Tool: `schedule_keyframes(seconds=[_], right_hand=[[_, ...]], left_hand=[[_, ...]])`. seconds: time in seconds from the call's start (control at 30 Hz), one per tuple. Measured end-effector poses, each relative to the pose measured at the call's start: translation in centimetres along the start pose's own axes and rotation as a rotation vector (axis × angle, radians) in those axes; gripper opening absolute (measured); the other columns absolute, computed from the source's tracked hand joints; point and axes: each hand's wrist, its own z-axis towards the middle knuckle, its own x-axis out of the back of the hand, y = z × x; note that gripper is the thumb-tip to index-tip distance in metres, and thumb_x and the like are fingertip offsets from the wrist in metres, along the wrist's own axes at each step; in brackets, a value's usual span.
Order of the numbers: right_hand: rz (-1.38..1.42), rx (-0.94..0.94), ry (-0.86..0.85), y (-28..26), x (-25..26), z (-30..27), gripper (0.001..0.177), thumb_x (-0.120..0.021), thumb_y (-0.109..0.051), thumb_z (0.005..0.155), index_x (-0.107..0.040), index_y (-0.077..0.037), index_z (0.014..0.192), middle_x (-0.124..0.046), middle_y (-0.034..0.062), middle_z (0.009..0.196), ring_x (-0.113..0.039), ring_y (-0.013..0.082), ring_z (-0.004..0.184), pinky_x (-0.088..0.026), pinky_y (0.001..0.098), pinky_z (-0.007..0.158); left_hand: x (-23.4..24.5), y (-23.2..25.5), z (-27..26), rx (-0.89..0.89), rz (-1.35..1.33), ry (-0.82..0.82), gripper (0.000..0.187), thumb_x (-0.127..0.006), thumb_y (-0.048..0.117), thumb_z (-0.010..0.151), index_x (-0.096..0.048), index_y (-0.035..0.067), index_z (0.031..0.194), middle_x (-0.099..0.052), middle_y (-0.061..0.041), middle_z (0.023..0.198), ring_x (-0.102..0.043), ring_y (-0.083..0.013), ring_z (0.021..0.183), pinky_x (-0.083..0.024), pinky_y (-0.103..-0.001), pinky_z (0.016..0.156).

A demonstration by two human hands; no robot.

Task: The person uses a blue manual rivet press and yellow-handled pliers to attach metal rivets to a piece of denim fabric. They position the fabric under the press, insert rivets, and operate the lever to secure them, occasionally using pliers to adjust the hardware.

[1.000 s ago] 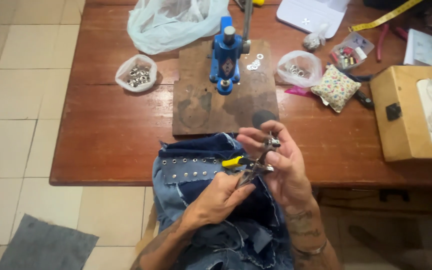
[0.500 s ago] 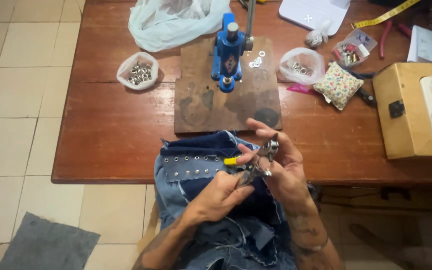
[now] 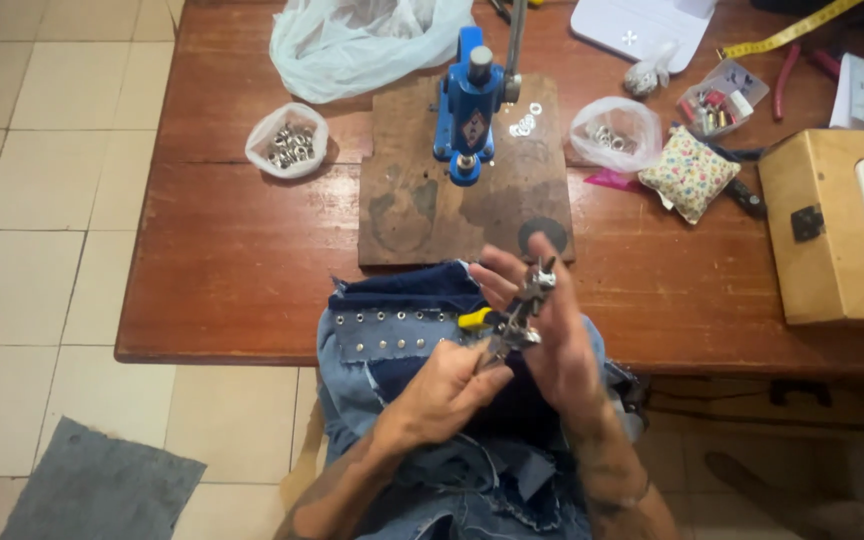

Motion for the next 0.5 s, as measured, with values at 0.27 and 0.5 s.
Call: schedule_keyframes(seconds=[0.27, 0.5], right_hand=[[-0.844, 0.197, -0.109, -4.3, 1.1, -8.1, 0.065, -0.081, -0.067, 0.098, -0.086, -0.009, 0.128, -0.085, 0.0119, 0.125, -0.078, 0.0207, 0.111, -0.063, 0.0373, 0.104], [-0.652, -0.060, 0.376, -4.4, -0.4, -15.5, 0.055, -0.092, -0.007, 0.095, -0.086, 0.006, 0.148, -0.061, 0.0022, 0.100, -0.076, 0.0143, 0.091, -0.065, 0.0265, 0.081]], left_hand=[[-0.7, 7.4, -1.0, -0.146, 0.105, -0.279, 0.041, -0.069, 0.041, 0.119, -0.059, 0.005, 0.135, -0.076, -0.027, 0.131, -0.077, -0.0467, 0.115, -0.061, -0.054, 0.096], [-4.4, 4.9, -4.1, -0.110, -0.055, -0.091, 0.051, -0.039, 0.054, 0.133, -0.054, 0.005, 0.122, -0.063, -0.015, 0.105, -0.065, -0.0427, 0.088, -0.051, -0.051, 0.085]])
